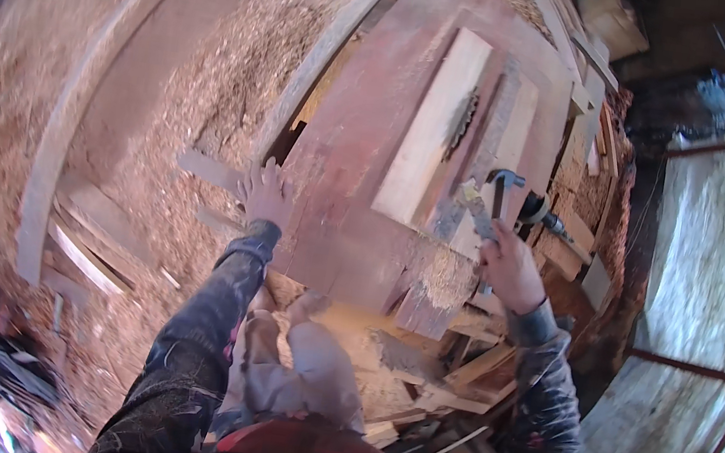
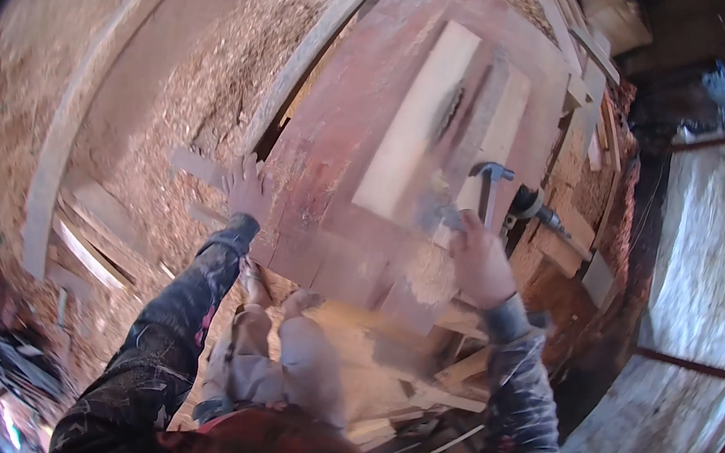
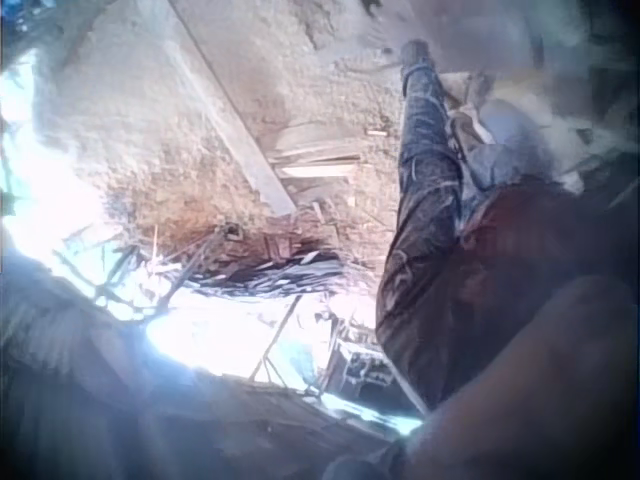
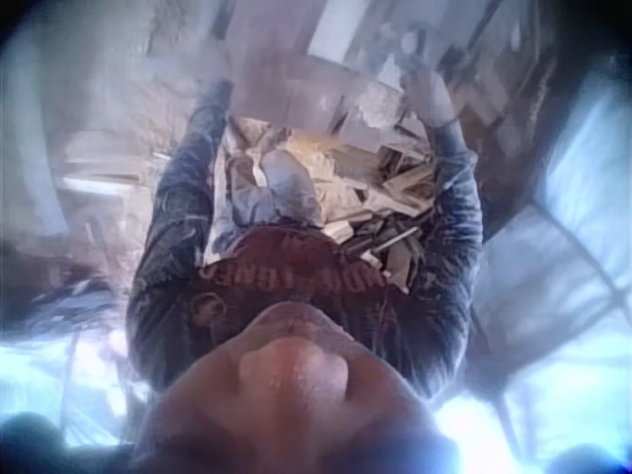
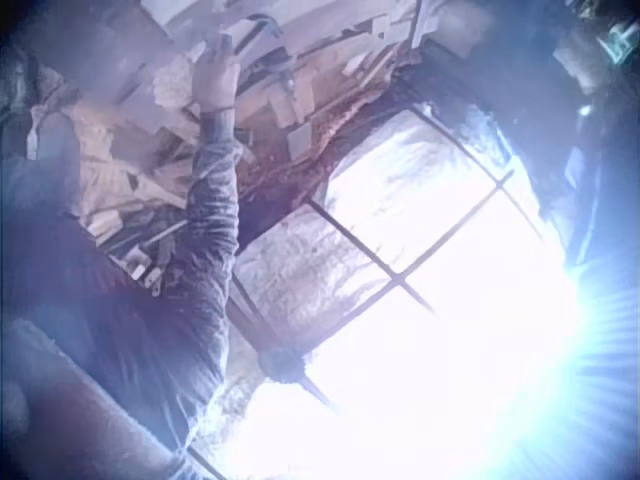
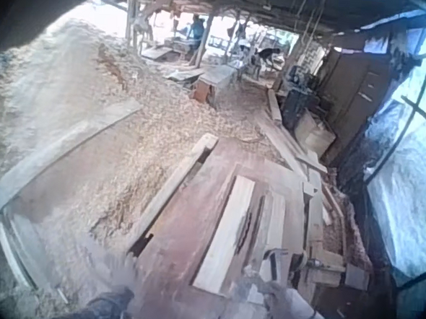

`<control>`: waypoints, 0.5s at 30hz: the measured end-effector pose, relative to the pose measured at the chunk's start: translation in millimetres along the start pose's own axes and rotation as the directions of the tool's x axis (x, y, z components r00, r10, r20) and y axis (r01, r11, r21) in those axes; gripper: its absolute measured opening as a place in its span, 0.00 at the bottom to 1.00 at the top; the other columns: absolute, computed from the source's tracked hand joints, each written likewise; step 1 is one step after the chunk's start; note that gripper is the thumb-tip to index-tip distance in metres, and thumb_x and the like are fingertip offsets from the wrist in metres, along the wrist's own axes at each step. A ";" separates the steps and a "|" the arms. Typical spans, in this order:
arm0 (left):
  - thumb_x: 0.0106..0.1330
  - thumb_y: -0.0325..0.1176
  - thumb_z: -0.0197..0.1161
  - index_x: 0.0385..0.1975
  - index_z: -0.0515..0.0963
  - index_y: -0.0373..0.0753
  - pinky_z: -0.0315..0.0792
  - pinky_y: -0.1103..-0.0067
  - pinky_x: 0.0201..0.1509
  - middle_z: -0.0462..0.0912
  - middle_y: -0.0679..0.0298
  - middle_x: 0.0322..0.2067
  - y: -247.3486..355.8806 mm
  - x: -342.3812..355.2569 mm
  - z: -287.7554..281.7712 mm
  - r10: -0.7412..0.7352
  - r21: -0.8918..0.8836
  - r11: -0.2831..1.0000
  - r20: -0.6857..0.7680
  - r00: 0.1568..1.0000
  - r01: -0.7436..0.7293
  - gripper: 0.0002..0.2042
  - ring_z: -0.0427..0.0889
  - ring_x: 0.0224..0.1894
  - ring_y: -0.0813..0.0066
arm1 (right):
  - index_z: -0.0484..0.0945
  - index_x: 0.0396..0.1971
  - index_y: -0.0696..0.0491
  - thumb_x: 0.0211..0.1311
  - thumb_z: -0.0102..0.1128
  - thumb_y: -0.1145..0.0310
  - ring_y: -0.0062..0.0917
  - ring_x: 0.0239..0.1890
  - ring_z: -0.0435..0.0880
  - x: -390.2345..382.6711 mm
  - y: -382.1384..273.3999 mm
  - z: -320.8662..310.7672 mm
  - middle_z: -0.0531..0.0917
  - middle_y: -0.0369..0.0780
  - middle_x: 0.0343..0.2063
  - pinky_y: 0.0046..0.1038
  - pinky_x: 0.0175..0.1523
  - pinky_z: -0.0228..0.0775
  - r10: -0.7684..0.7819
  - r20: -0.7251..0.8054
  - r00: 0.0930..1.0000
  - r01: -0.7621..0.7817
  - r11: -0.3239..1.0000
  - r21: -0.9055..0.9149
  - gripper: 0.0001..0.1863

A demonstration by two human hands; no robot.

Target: The person adjusts pieces of wood on a table using a hammer and then feeds a wood plank through a spinning saw blade.

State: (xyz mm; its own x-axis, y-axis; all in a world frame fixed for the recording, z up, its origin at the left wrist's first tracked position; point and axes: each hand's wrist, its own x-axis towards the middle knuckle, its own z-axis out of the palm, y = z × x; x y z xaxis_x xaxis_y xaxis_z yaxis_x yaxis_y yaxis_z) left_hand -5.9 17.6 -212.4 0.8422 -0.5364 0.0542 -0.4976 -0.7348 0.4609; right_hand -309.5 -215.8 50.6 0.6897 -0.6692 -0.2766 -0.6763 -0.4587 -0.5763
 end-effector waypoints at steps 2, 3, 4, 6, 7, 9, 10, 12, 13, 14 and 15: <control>0.71 0.47 0.54 0.65 0.67 0.42 0.53 0.47 0.70 0.68 0.48 0.65 -12.0 5.8 24.5 -0.079 0.109 0.991 -0.046 0.996 0.083 0.26 0.63 0.68 0.44 | 0.75 0.51 0.58 0.66 0.51 0.70 0.45 0.31 0.84 51.0 10.2 -7.8 0.83 0.50 0.27 0.42 0.37 0.76 -0.119 0.088 0.989 0.141 0.937 -0.320 0.16; 0.71 0.48 0.54 0.64 0.68 0.41 0.52 0.46 0.71 0.69 0.49 0.65 -12.2 3.5 33.8 -0.118 0.164 0.979 -0.052 0.992 0.125 0.26 0.63 0.68 0.45 | 0.77 0.46 0.55 0.65 0.52 0.69 0.52 0.36 0.85 76.6 22.7 -4.6 0.84 0.54 0.31 0.47 0.41 0.77 -0.186 0.091 0.978 0.207 0.877 -0.433 0.12; 0.71 0.49 0.53 0.64 0.68 0.41 0.50 0.46 0.71 0.70 0.50 0.64 -16.6 -1.0 38.2 -0.149 0.233 0.960 -0.054 0.987 0.158 0.26 0.63 0.69 0.46 | 0.78 0.44 0.54 0.65 0.53 0.68 0.51 0.36 0.85 106.9 28.3 -0.3 0.84 0.53 0.31 0.48 0.42 0.78 -0.078 0.131 0.988 0.139 0.811 -0.569 0.11; 0.71 0.49 0.53 0.64 0.68 0.40 0.51 0.47 0.71 0.70 0.51 0.64 2.4 -8.6 50.0 -0.167 0.189 0.968 -0.015 0.986 0.167 0.26 0.63 0.68 0.47 | 0.80 0.41 0.52 0.65 0.55 0.66 0.50 0.37 0.86 163.8 25.5 -24.2 0.85 0.53 0.31 0.49 0.43 0.77 0.048 0.128 0.991 0.072 0.618 -0.783 0.10; 0.71 0.49 0.53 0.64 0.68 0.40 0.52 0.48 0.71 0.71 0.52 0.64 10.2 -9.4 52.3 -0.145 0.178 0.973 -0.014 0.989 0.145 0.26 0.64 0.68 0.48 | 0.81 0.40 0.51 0.65 0.55 0.66 0.50 0.38 0.85 190.3 26.3 -31.0 0.85 0.52 0.32 0.49 0.43 0.76 0.048 0.115 0.992 0.070 0.544 -0.836 0.10; 0.71 0.48 0.53 0.64 0.68 0.40 0.52 0.48 0.71 0.71 0.54 0.64 26.6 -9.5 60.3 -0.145 0.161 0.977 0.013 0.989 0.141 0.26 0.64 0.68 0.48 | 0.82 0.37 0.52 0.65 0.54 0.67 0.50 0.38 0.85 235.4 41.7 -34.7 0.85 0.51 0.33 0.49 0.44 0.75 0.044 0.077 0.996 0.050 0.434 -0.899 0.09; 0.70 0.48 0.53 0.63 0.69 0.40 0.53 0.48 0.71 0.71 0.55 0.64 28.7 -7.7 59.8 -0.142 0.161 0.977 0.005 0.990 0.139 0.26 0.64 0.68 0.48 | 0.82 0.37 0.52 0.65 0.54 0.67 0.49 0.39 0.85 260.3 41.3 -33.0 0.85 0.52 0.33 0.49 0.45 0.76 0.031 0.147 0.989 0.127 0.347 -0.929 0.09; 0.70 0.48 0.54 0.63 0.70 0.40 0.54 0.48 0.70 0.71 0.56 0.64 9.4 -1.9 49.0 -0.148 0.215 0.965 -0.024 0.989 0.150 0.26 0.64 0.68 0.48 | 0.83 0.37 0.53 0.63 0.55 0.67 0.49 0.41 0.86 307.6 32.6 1.1 0.85 0.52 0.34 0.48 0.48 0.76 0.019 0.260 0.965 0.249 0.227 -0.941 0.09; 0.70 0.48 0.54 0.63 0.70 0.40 0.54 0.48 0.70 0.71 0.56 0.64 3.0 -0.1 43.4 -0.164 0.220 0.962 -0.011 0.986 0.162 0.26 0.64 0.68 0.48 | 0.83 0.38 0.53 0.63 0.55 0.67 0.48 0.42 0.86 322.1 22.2 17.6 0.86 0.52 0.35 0.47 0.49 0.77 0.036 0.288 0.957 0.278 0.172 -0.945 0.10; 0.69 0.48 0.54 0.63 0.70 0.40 0.54 0.48 0.70 0.71 0.56 0.64 -0.2 -0.1 41.1 -0.169 0.230 0.959 -0.015 0.985 0.168 0.26 0.64 0.68 0.49 | 0.83 0.38 0.53 0.63 0.55 0.67 0.48 0.42 0.86 331.9 18.6 29.8 0.86 0.52 0.35 0.47 0.49 0.77 0.050 0.307 0.950 0.295 0.170 -0.940 0.10; 0.69 0.48 0.54 0.63 0.70 0.40 0.54 0.48 0.70 0.71 0.57 0.63 -3.3 0.1 40.0 -0.172 0.239 0.956 -0.019 0.985 0.172 0.26 0.64 0.68 0.49 | 0.84 0.38 0.54 0.62 0.56 0.67 0.48 0.43 0.86 339.6 15.0 39.8 0.86 0.52 0.36 0.46 0.50 0.77 0.075 0.313 0.947 0.300 0.152 -0.942 0.11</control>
State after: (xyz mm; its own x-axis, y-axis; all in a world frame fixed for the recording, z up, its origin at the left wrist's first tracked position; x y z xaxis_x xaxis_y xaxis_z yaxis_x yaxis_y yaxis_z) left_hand -12.5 3.4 -249.3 0.9191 -0.3938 -0.0092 -0.3805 -0.8936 0.2383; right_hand -75.1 -426.7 -82.5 0.6831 -0.4849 -0.5462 -0.1397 -0.8208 0.5539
